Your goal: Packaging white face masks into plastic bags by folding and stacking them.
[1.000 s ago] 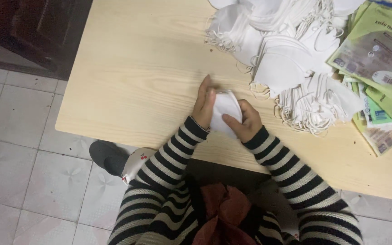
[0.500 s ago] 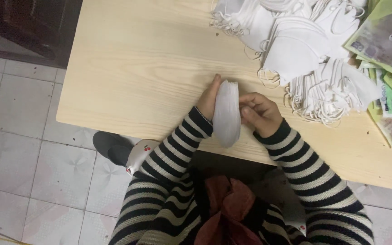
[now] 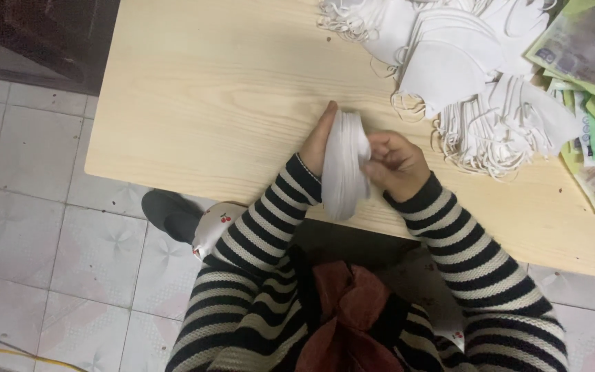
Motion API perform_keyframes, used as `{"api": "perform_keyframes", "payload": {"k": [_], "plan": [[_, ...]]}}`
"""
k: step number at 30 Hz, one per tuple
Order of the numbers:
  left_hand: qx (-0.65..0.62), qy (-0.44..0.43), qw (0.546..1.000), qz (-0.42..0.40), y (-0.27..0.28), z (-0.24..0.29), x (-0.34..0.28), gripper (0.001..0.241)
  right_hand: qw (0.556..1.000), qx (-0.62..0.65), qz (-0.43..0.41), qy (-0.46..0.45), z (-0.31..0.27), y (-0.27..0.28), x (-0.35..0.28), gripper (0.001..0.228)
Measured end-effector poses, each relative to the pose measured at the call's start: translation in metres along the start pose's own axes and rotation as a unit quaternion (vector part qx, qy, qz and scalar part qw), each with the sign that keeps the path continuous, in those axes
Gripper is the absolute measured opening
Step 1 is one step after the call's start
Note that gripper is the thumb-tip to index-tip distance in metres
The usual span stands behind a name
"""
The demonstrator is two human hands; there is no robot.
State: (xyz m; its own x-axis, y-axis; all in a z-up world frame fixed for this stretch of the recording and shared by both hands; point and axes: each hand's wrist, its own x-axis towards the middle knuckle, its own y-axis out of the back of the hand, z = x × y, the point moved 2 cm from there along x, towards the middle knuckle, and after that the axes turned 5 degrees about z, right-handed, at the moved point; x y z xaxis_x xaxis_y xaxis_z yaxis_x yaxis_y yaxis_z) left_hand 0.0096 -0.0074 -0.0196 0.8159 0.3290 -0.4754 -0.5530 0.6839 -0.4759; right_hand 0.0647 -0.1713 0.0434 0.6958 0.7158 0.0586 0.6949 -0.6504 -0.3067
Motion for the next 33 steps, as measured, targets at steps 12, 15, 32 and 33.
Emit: {"api": "perform_keyframes", "payload": {"k": [12,15,32,33], "plan": [[-0.023,-0.005,1.0,-0.019,0.019,0.001,-0.002,0.071,0.972,-0.134,-0.029,0.19,-0.034,-0.026,-0.009,0.03],[-0.03,-0.007,0.999,-0.023,0.06,-0.016,-0.019,0.07,0.974,-0.137,-0.024,0.178,-0.029,-0.025,-0.008,0.036],[-0.07,-0.014,0.997,-0.042,0.023,0.007,-0.002,0.066,0.96,-0.211,0.006,0.184,-0.034,-0.024,-0.01,0.029],[-0.072,-0.015,0.996,-0.043,0.015,0.011,0.004,0.066,0.968,-0.191,0.0,0.159,-0.024,-0.017,-0.009,0.026]]}}
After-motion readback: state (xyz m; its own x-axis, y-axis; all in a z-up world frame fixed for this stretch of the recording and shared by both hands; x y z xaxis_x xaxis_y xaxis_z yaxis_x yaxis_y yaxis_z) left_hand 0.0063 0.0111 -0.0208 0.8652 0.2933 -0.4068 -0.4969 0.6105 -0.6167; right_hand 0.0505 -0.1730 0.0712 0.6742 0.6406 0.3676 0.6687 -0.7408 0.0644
